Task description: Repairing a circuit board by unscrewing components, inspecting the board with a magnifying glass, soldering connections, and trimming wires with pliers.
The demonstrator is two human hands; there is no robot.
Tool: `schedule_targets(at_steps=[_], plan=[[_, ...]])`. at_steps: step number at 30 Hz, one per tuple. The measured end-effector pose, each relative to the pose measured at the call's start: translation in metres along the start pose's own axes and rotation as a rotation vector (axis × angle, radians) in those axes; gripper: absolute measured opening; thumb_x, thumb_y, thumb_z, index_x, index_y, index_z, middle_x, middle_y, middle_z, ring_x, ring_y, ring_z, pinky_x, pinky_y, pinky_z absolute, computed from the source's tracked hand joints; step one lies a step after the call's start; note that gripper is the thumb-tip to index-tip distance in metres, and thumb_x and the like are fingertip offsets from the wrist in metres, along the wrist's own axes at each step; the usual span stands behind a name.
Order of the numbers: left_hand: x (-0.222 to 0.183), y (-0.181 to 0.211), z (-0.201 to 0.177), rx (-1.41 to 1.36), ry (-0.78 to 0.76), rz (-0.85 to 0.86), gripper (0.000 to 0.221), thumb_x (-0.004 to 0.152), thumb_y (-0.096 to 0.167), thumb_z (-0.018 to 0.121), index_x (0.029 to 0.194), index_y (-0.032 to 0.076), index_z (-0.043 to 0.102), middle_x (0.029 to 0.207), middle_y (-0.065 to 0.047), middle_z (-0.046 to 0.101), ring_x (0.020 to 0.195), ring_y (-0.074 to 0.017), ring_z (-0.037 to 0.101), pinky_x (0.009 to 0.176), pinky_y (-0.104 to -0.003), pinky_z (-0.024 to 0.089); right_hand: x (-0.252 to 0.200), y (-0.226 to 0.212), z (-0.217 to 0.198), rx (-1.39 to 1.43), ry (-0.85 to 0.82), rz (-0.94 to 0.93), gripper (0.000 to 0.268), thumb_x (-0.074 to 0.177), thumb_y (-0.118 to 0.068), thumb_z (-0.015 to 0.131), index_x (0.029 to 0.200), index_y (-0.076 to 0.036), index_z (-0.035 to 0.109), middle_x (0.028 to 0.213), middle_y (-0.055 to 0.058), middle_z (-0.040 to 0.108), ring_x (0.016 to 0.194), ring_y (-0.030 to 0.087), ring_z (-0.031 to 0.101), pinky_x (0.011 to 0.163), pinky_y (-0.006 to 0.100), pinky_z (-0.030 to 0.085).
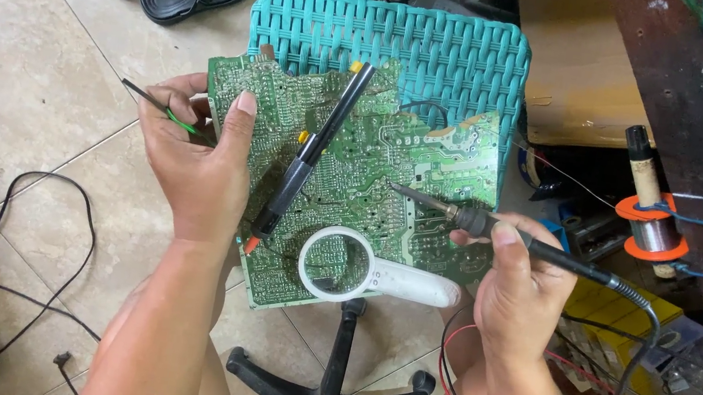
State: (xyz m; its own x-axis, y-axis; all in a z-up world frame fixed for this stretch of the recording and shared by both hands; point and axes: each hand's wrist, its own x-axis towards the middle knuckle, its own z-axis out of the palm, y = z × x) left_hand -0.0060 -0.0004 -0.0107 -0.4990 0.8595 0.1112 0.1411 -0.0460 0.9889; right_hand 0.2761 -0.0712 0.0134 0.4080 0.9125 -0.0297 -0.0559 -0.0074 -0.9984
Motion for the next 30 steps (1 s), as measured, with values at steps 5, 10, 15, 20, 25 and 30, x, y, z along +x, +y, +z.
schedule_targets(at_steps=[5, 10, 15, 20, 25, 30], plan=[[-0.0008, -0.0044, -0.0014, -0.010, 0.006, -0.005, 0.047, 0.100, 0.005, 0.077, 0.096, 0.016, 0.032, 0.115, -0.012, 0.059, 0.088, -0.0143, 0.055, 0.078, -0.024, 0.043, 0.0008, -0.0008, 0.0006, -0.001, 0.002, -0.001, 0.019, 0.093, -0.010, 0.065, 0.094, 0.010, 0.068, 0.073, 0.030, 0.067, 0.067, 0.033, 0.072, 0.071, 0.047, 0.065], [-0.0009, -0.0047, -0.0039, 0.015, -0.005, -0.003, 0.046, 0.101, 0.005, 0.076, 0.096, 0.015, 0.032, 0.115, -0.013, 0.058, 0.089, -0.0161, 0.056, 0.077, -0.025, 0.044, 0.0010, -0.0006, -0.0003, -0.008, -0.012, 0.010, 0.019, 0.093, -0.009, 0.064, 0.094, 0.010, 0.067, 0.072, 0.031, 0.067, 0.065, 0.034, 0.073, 0.070, 0.046, 0.064], [-0.0004, -0.0065, -0.0051, 0.008, -0.005, -0.003, 0.046, 0.101, 0.005, 0.077, 0.096, 0.015, 0.032, 0.115, -0.013, 0.058, 0.089, -0.0157, 0.056, 0.077, -0.024, 0.044, 0.0017, -0.0030, 0.0017, 0.002, -0.015, 0.014, 0.019, 0.093, -0.009, 0.065, 0.094, 0.009, 0.068, 0.072, 0.031, 0.067, 0.066, 0.035, 0.074, 0.069, 0.047, 0.065], [-0.0005, -0.0012, -0.0019, 0.002, -0.007, -0.006, 0.046, 0.101, 0.007, 0.076, 0.097, 0.016, 0.032, 0.115, -0.012, 0.058, 0.091, -0.0148, 0.055, 0.080, -0.024, 0.044, -0.0031, -0.0023, 0.0049, -0.004, -0.015, 0.016, 0.017, 0.090, -0.007, 0.068, 0.094, 0.009, 0.069, 0.073, 0.030, 0.069, 0.066, 0.032, 0.074, 0.069, 0.046, 0.065], [-0.0008, -0.0029, -0.0041, 0.003, -0.004, -0.017, 0.047, 0.101, 0.007, 0.077, 0.097, 0.016, 0.031, 0.115, -0.012, 0.058, 0.091, -0.0150, 0.055, 0.081, -0.025, 0.044, -0.0016, 0.0019, -0.0024, 0.059, 0.017, 0.027, 0.018, 0.092, -0.011, 0.068, 0.096, 0.006, 0.069, 0.074, 0.028, 0.069, 0.065, 0.035, 0.074, 0.068, 0.046, 0.065], [0.0004, -0.0030, -0.0025, -0.019, -0.003, -0.022, 0.047, 0.100, 0.008, 0.078, 0.096, 0.016, 0.031, 0.115, -0.012, 0.058, 0.091, -0.0144, 0.055, 0.081, -0.025, 0.044, -0.0043, 0.0008, 0.0015, 0.030, 0.025, 0.017, 0.017, 0.092, -0.009, 0.067, 0.097, 0.008, 0.068, 0.075, 0.028, 0.069, 0.065, 0.034, 0.074, 0.067, 0.047, 0.066]])
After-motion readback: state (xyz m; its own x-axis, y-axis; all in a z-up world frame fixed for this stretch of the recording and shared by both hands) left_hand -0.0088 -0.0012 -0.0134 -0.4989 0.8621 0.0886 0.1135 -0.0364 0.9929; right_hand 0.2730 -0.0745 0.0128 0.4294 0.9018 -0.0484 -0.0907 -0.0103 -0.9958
